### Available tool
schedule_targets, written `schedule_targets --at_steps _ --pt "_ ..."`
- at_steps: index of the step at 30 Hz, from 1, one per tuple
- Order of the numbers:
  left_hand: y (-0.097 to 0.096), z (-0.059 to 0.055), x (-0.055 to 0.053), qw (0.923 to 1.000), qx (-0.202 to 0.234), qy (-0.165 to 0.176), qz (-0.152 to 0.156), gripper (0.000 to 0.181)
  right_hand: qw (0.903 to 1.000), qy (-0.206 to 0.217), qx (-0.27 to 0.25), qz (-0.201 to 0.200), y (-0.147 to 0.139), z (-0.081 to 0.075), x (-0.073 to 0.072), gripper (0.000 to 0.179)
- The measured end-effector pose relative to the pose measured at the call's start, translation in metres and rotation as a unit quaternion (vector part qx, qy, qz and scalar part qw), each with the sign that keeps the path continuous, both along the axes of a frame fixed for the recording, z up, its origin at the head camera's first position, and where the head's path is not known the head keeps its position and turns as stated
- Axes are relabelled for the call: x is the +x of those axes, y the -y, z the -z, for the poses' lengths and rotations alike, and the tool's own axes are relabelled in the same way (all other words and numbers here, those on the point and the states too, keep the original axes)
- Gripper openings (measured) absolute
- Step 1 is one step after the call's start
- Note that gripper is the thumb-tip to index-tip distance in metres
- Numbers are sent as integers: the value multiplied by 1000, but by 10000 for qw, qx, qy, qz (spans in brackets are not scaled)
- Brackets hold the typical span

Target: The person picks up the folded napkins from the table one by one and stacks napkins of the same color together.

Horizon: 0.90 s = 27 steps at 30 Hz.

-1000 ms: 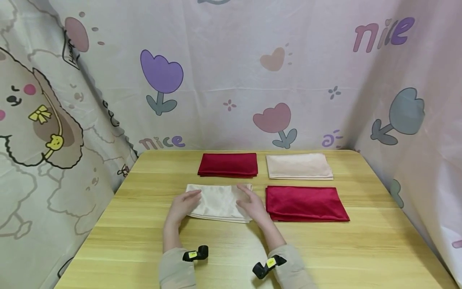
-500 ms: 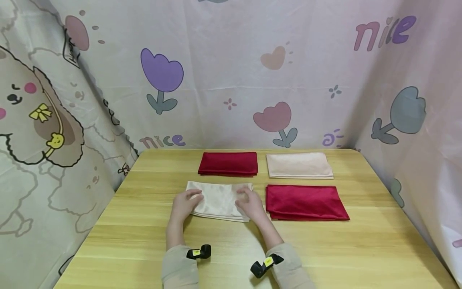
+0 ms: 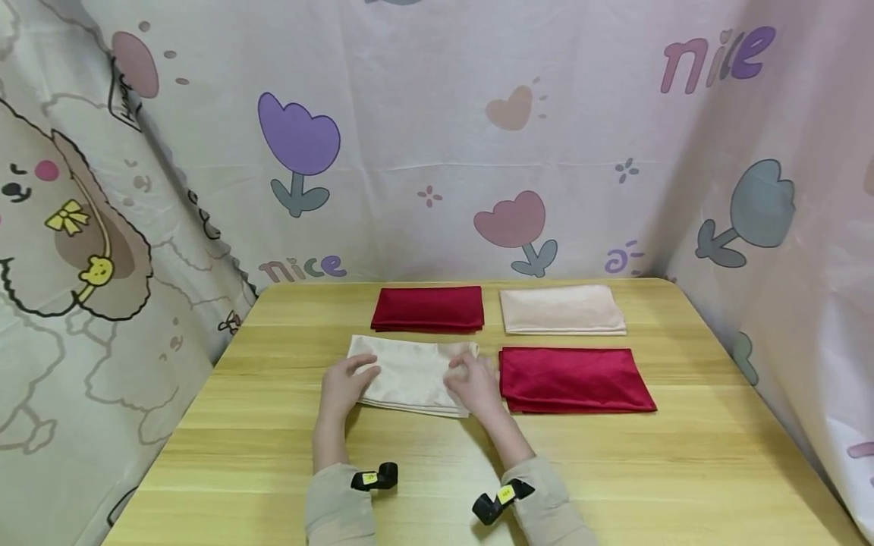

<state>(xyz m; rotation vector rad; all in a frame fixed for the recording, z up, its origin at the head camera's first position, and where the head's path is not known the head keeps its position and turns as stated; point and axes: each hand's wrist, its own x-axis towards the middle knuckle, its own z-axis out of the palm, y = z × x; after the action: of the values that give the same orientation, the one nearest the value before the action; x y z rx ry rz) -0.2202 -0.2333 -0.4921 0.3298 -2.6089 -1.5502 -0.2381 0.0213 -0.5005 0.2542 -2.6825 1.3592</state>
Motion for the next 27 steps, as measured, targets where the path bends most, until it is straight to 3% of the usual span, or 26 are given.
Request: schedule_targets --at_steps 7,16,23,27 --pt "0 0 4 10000 -62 30 -37 34 9985 -372 406 -6 -2 -4 1 19" --pt "-2 -8 9 9970 -759 -120 -129 32 9937 -742 813 -224 -5 -9 2 23" --pt "-8 -12 8 9816 -1793 -624 -207 28 9921 -836 916 -201 -9 -13 1 23" --pt "-11 -14 8 9749 -2101 -709 -189 28 9911 -858 1010 -156 -12 -16 1 23"
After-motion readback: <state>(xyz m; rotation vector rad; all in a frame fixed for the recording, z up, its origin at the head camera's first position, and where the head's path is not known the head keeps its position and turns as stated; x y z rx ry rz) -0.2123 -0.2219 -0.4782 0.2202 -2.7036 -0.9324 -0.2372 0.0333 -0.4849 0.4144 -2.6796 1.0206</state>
